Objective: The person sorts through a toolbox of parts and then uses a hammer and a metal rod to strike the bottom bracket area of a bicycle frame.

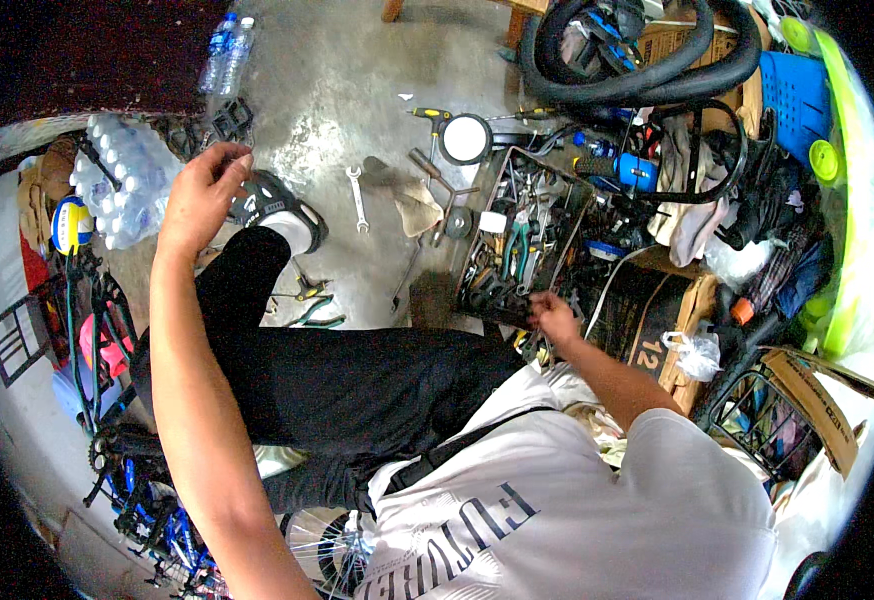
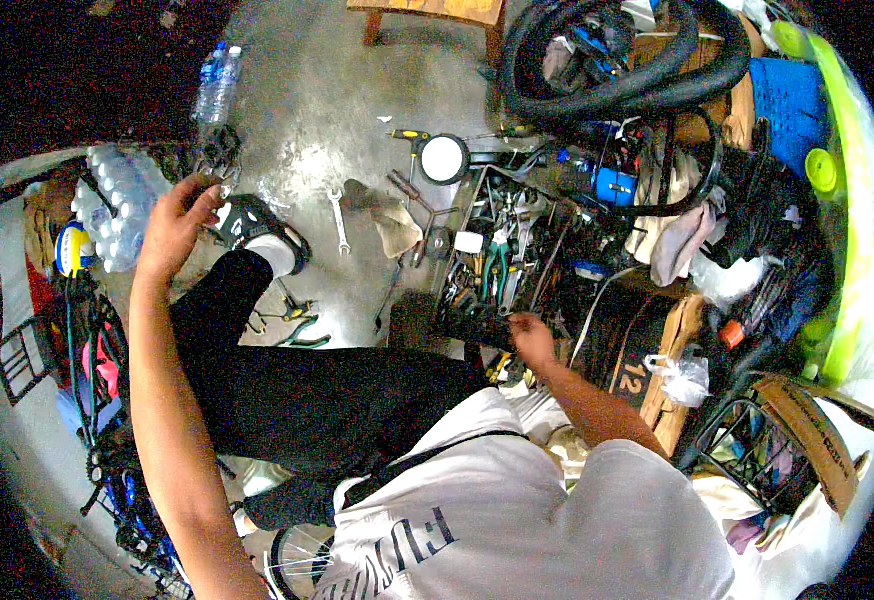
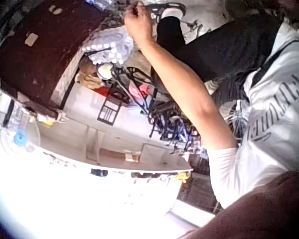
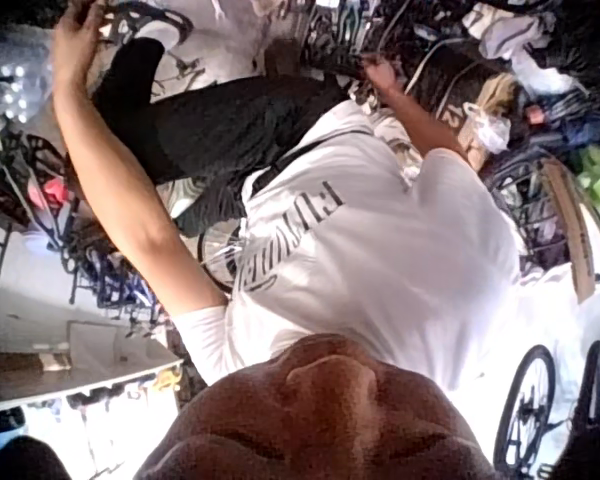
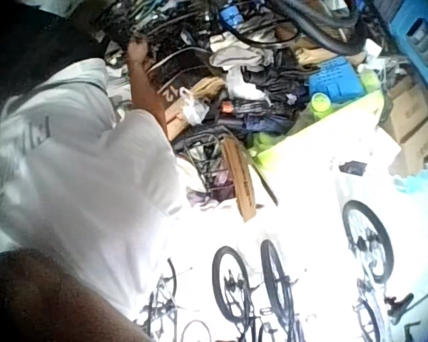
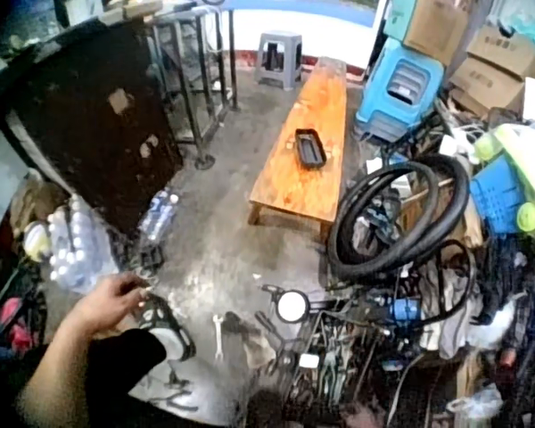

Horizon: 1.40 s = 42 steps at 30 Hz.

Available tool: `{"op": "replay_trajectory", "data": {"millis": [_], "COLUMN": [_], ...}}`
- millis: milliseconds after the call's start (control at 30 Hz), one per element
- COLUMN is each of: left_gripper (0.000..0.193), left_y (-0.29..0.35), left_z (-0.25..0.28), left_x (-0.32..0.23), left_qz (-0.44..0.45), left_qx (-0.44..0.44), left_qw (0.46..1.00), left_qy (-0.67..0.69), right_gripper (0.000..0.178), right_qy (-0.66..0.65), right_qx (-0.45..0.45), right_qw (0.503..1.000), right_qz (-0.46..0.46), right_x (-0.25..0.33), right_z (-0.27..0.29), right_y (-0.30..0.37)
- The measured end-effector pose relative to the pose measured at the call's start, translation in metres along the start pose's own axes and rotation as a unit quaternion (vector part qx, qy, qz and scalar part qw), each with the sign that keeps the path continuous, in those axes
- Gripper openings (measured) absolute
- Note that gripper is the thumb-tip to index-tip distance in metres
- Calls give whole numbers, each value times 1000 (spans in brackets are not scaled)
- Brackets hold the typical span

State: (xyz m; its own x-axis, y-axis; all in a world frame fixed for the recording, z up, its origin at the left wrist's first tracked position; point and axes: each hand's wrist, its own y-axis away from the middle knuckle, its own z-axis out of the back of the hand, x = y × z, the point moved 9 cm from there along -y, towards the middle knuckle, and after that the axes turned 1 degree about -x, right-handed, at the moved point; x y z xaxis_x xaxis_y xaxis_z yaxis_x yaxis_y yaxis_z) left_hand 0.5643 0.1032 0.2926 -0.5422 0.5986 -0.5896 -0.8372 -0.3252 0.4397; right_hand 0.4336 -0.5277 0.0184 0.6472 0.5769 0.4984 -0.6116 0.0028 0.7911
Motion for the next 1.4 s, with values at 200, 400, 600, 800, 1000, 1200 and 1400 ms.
{"op": "replay_trajectory", "data": {"millis": [200, 400, 600, 800, 1000, 1200, 1400], "left_gripper": [34, 33, 33, 35, 34, 36, 36], "left_y": [-2, -1, 3, 5, 9, 6, 3], "left_z": [-2, 0, 2, 4, 5, 6, 5], "left_x": [18, 17, 18, 19, 20, 30, 25], "left_qz": [10, 6, 3, 12, 10, 14, 16], "left_qx": [12, 5, 3, 1, -28, -23, -18], "left_qw": [1000, 1000, 1000, 1000, 999, 1000, 1000], "left_qy": [11, -12, -8, 5, 22, 4, 8], "right_gripper": [27, 32, 36, 46, 62, 58, 33], "right_qy": [214, 263, 349, 345, 363, 364, 338], "right_qx": [9, 17, 1, 8, -33, -18, 265], "right_qw": [976, 964, 937, 925, 913, 910, 903], "right_qz": [-27, 30, 11, -161, -186, -198, 34], "right_x": [-76, -18, -8, 20, 10, 17, 11], "right_z": [-16, -21, -30, -45, -48, -56, -83], "right_y": [18, 20, -7, -10, -24, -21, -20]}}
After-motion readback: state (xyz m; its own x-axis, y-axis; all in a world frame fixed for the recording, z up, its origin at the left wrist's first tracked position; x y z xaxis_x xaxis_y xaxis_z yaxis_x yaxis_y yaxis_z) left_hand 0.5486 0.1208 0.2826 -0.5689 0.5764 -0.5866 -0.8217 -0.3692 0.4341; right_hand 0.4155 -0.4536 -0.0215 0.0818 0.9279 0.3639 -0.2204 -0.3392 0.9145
